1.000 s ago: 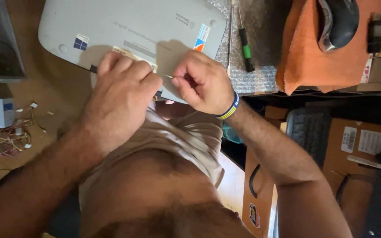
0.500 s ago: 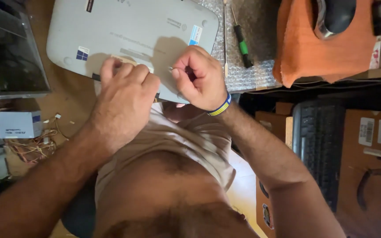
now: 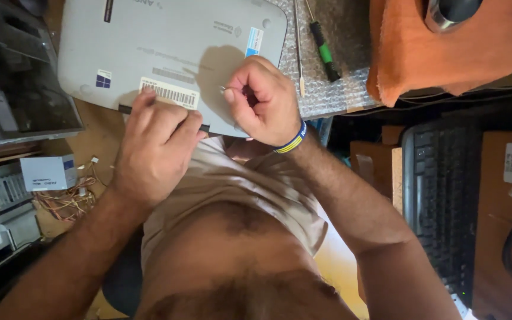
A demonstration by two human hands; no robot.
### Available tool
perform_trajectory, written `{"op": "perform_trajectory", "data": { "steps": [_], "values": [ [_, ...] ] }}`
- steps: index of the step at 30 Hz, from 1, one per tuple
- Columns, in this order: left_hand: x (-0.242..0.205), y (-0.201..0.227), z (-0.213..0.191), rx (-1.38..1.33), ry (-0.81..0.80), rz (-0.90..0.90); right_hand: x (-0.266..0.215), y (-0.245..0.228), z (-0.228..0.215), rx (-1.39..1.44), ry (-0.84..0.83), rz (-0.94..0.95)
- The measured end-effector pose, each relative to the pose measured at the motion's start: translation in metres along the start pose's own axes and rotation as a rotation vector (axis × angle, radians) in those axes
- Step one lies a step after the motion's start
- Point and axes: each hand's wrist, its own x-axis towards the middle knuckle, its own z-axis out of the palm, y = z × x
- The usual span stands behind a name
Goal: Disassembling a laptop using a screwdriver to remove screws and prying off the casing.
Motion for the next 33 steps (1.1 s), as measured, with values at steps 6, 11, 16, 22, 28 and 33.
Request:
{"op": "perform_trajectory", "data": {
  "steps": [6, 11, 16, 22, 28, 33],
  "values": [
    [0.001, 0.005, 0.002, 0.095, 0.083, 0.017, 0.002, -0.002, 0.001, 0.02, 0.021, -0.008],
    [0.0, 0.009, 0.002, 0.135, -0.029, -0.058, 0.001, -0.003, 0.001, -0.003, 0.019, -0.01],
    [0.012, -0.001, 0.0, 0.097, -0.162, -0.107, 0.003, -0.004, 0.001, -0.019, 0.009, -0.016],
    [0.025, -0.009, -0.002, -0.017, -0.278, -0.158, -0.001, -0.001, 0.003, -0.024, 0.025, 0.005],
    [0.017, -0.005, 0.0, 0.045, -0.255, -0.153, -0.001, 0.001, 0.003, -0.029, 0.051, 0.003],
    [0.003, -0.011, -0.002, -0.047, -0.142, -0.132, -0.001, 0.001, 0.003, -0.03, 0.052, -0.015]
  ]
}}
